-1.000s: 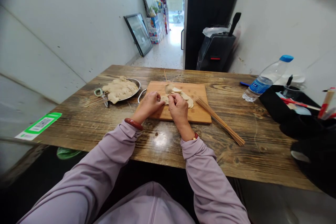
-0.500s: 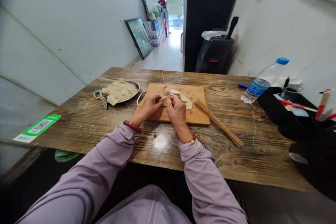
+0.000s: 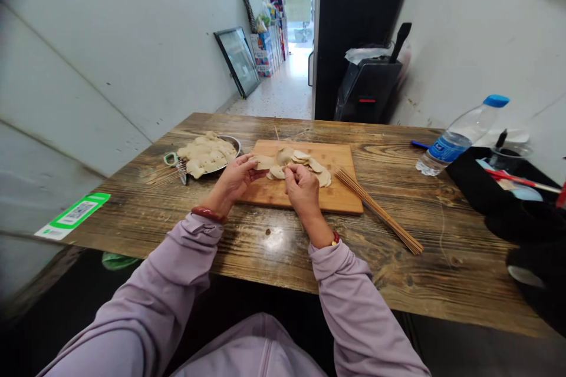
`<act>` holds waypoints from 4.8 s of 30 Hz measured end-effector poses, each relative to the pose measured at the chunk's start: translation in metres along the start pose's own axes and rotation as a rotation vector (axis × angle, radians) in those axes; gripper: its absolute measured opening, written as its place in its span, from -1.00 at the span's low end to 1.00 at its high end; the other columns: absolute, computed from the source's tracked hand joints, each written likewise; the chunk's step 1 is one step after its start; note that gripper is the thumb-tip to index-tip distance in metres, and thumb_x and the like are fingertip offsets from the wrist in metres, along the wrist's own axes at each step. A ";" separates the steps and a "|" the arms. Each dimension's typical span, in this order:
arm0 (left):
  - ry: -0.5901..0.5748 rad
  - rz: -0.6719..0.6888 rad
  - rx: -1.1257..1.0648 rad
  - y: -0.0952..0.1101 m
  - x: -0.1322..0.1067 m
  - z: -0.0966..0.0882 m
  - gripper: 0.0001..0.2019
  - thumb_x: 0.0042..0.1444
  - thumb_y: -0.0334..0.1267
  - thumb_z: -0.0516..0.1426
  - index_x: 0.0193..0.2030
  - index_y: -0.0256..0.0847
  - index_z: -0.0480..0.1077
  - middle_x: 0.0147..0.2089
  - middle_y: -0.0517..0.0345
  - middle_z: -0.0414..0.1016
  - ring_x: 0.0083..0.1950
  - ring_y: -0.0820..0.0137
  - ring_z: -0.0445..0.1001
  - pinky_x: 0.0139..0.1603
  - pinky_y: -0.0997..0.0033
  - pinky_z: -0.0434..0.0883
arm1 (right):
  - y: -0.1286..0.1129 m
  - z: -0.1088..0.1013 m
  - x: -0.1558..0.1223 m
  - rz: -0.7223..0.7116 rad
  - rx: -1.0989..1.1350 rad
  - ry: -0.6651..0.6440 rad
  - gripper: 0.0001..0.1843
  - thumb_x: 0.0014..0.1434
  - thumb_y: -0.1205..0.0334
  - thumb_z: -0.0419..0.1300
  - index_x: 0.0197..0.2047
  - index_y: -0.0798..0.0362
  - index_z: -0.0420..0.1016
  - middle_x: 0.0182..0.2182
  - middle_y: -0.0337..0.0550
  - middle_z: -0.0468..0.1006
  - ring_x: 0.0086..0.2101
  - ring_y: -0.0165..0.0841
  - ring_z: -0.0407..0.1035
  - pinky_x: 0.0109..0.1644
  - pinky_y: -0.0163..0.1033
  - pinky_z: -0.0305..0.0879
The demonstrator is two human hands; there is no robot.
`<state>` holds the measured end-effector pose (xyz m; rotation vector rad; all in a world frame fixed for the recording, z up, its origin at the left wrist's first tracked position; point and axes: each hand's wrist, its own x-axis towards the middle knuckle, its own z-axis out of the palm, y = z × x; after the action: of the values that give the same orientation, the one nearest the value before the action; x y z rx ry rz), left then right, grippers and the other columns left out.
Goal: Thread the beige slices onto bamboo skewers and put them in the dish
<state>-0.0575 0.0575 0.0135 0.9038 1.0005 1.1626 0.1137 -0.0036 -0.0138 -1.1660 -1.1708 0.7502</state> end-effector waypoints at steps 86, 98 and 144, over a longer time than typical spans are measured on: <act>0.145 0.408 0.082 0.006 0.001 -0.034 -0.76 -0.20 -0.34 0.39 -0.33 -0.25 0.53 -0.36 0.21 0.54 -0.36 0.49 0.42 -0.28 0.48 0.37 | 0.004 0.018 -0.040 0.017 -0.270 -0.331 -0.70 0.25 0.06 0.11 -0.29 0.08 0.57 -0.62 -0.24 0.43 -0.56 -0.38 0.29 -0.50 -0.31 0.10; 0.074 0.337 0.034 0.006 -0.001 -0.031 -0.68 -0.26 -0.31 0.44 -0.32 -0.26 0.52 -0.36 0.21 0.55 -0.37 0.50 0.44 -0.30 0.47 0.39 | 0.004 0.018 -0.039 -0.007 -0.262 -0.314 -0.70 0.25 0.08 0.10 -0.27 0.08 0.57 -0.63 -0.26 0.41 -0.57 -0.38 0.28 -0.48 -0.29 0.12; 0.023 0.038 -0.199 0.006 -0.006 -0.035 -0.76 -0.17 -0.26 0.40 -0.52 -0.21 0.40 -0.48 0.23 0.38 -0.48 0.55 0.28 -0.52 0.54 0.27 | 0.008 0.009 -0.036 -0.062 -0.288 -0.318 -0.67 0.28 0.02 0.17 -0.16 0.05 0.66 -0.65 -0.30 0.42 -0.62 -0.39 0.27 -0.48 -0.27 0.20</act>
<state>-0.0934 0.0550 0.0096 0.7552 0.8719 1.2824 0.0965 -0.0315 -0.0321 -1.2694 -1.6143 0.7546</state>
